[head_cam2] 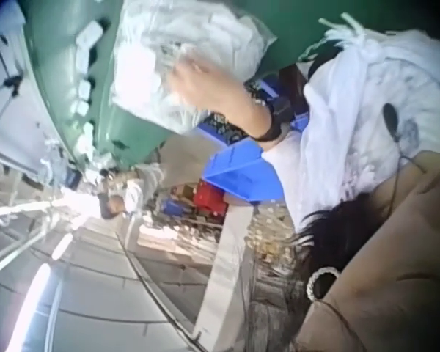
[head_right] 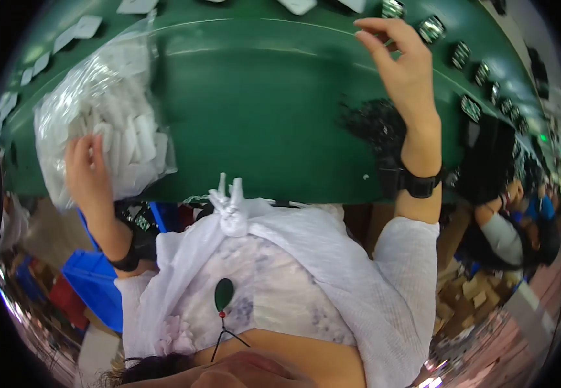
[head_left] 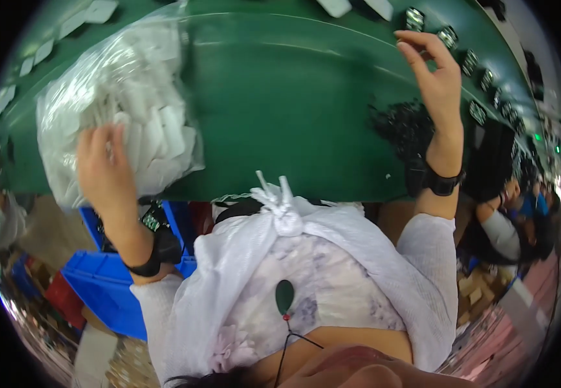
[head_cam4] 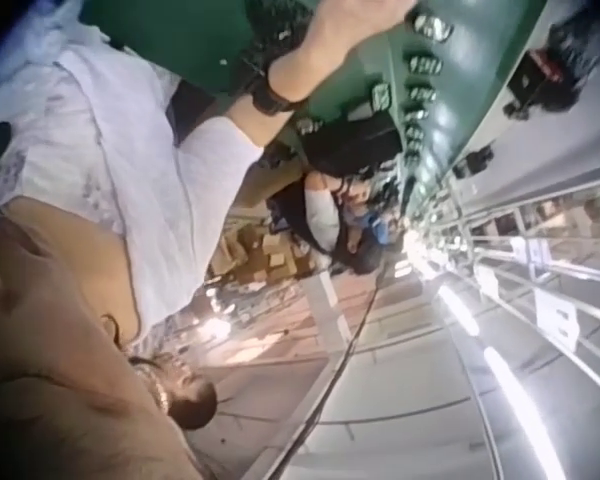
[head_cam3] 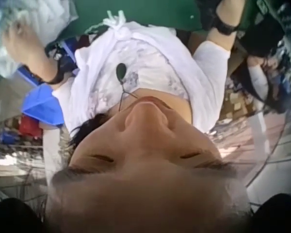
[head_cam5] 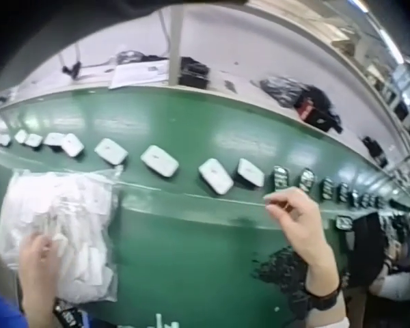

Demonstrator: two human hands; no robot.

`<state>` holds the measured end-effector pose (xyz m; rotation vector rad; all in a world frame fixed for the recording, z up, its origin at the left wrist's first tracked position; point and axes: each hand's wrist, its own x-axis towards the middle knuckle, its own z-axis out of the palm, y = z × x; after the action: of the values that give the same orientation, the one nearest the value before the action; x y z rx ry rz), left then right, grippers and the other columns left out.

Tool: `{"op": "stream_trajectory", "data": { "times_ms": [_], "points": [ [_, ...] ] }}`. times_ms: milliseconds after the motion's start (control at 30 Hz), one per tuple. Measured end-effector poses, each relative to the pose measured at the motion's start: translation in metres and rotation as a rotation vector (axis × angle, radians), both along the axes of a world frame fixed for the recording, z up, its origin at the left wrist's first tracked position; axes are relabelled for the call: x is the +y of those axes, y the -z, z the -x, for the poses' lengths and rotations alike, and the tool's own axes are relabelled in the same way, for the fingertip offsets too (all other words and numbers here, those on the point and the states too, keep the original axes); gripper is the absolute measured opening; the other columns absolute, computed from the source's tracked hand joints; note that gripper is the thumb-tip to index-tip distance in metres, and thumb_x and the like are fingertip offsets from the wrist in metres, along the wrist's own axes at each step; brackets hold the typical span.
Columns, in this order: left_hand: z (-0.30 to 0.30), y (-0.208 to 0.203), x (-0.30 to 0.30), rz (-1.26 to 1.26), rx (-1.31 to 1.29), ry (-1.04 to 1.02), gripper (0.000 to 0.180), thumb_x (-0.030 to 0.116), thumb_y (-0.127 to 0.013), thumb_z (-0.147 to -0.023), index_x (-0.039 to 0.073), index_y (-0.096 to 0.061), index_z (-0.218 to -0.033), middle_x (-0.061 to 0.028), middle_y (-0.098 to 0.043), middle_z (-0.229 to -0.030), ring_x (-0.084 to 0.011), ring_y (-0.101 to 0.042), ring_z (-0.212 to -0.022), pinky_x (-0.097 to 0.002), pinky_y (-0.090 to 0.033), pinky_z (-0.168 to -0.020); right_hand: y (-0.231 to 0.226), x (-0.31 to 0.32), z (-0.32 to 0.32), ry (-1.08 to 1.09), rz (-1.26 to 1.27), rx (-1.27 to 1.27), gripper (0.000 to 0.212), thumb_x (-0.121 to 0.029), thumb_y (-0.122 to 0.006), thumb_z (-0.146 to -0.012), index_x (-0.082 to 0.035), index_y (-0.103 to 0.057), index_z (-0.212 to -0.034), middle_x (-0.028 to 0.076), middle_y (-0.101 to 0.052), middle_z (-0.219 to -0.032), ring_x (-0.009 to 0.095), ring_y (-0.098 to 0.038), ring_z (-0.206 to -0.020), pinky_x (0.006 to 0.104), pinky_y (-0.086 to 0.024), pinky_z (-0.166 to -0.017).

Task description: The person picks up a white plastic plate and a black screw, placing the screw into a hole in the plate. They then press a black plastic housing onto the plate and place the assembled unit on the workbench.

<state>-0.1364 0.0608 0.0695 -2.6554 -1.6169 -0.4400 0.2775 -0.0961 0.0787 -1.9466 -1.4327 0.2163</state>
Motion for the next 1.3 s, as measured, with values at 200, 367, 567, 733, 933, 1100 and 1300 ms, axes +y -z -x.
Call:
{"op": "stream_trajectory", "data": {
  "times_ms": [200, 367, 567, 733, 933, 1100, 1300],
  "points": [
    [-0.044, -0.003, -0.027, 0.249, -0.679, 0.19, 0.011, 0.003, -0.062, -0.092, 0.0, -0.065, -0.102, -0.0043, -0.062, -0.091, -0.0098, -0.06, -0.071, -0.0226, -0.046, -0.062, 0.013, -0.054, 0.017, 0.073, 0.192, -0.118, 0.011, -0.005, -0.07, -0.082, -0.005, -0.068, -0.093, 0.004, -0.062, -0.084, 0.016, -0.057, -0.076, 0.0266, -0.045, -0.068],
    [-0.123, 0.01, -0.059, 0.957, -0.882, 0.304, 0.028, -0.001, -0.059, -0.092, 0.001, -0.058, -0.121, -0.0055, -0.059, -0.092, -0.0082, -0.058, -0.068, -0.02, -0.047, -0.058, 0.034, -0.059, 0.028, -0.076, 0.197, -0.214, 0.014, -0.005, -0.069, -0.081, -0.006, -0.067, -0.094, 0.006, -0.06, -0.092, 0.024, -0.057, -0.087, 0.0342, -0.048, -0.074],
    [-0.158, 0.04, -0.074, 1.123, -0.841, 0.435, 0.023, -0.005, -0.055, -0.092, 0.001, -0.062, -0.113, -0.0049, -0.056, -0.09, -0.0089, -0.058, -0.065, -0.0207, -0.048, -0.058, 0.044, -0.05, 0.027, -0.25, 0.239, -0.22, 0.01, 0.001, -0.063, -0.08, -0.002, -0.06, -0.09, 0.008, -0.056, -0.091, 0.028, -0.054, -0.089, 0.0361, -0.047, -0.076],
    [-0.166, 0.053, -0.074, 1.205, -0.865, 0.463, 0.017, -0.004, -0.053, -0.093, -0.001, -0.063, -0.107, -0.0045, -0.055, -0.09, -0.0085, -0.059, -0.064, -0.0203, -0.045, -0.053, 0.049, -0.059, 0.034, -0.258, 0.225, -0.263, 0.021, 0.009, -0.057, -0.074, 0.0, -0.055, -0.093, 0.01, -0.052, -0.091, 0.03, -0.051, -0.087, 0.0366, -0.047, -0.076],
    [-0.166, 0.059, -0.069, 1.283, -0.886, 0.418, 0.016, -0.003, -0.053, -0.094, -0.002, -0.063, -0.106, -0.0038, -0.054, -0.094, -0.008, -0.058, -0.063, -0.0192, -0.042, -0.051, 0.055, -0.067, 0.031, -0.259, 0.208, -0.273, 0.02, 0.008, -0.058, -0.073, -0.001, -0.054, -0.091, 0.01, -0.052, -0.093, 0.029, -0.051, -0.086, 0.035, -0.048, -0.074],
    [-0.167, 0.06, -0.07, 1.262, -0.886, 0.464, 0.017, -0.004, -0.052, -0.094, -0.002, -0.063, -0.106, -0.0042, -0.054, -0.094, -0.0077, -0.057, -0.063, -0.019, -0.042, -0.051, 0.048, -0.066, 0.038, -0.205, 0.131, -0.273, 0.016, 0.002, -0.064, -0.076, -0.001, -0.055, -0.089, 0.01, -0.053, -0.089, 0.029, -0.052, -0.085, 0.0363, -0.047, -0.074],
    [-0.163, 0.064, -0.066, 1.109, -0.899, 0.525, 0.018, -0.004, -0.052, -0.095, -0.002, -0.064, -0.107, -0.0051, -0.055, -0.094, -0.0071, -0.055, -0.062, -0.0182, -0.041, -0.05, 0.043, -0.045, 0.059, -0.065, -0.015, -0.225, 0.01, -0.008, -0.068, -0.079, -0.004, -0.061, -0.084, 0.009, -0.058, -0.084, 0.029, -0.056, -0.08, 0.0362, -0.048, -0.071]
  ]
}}
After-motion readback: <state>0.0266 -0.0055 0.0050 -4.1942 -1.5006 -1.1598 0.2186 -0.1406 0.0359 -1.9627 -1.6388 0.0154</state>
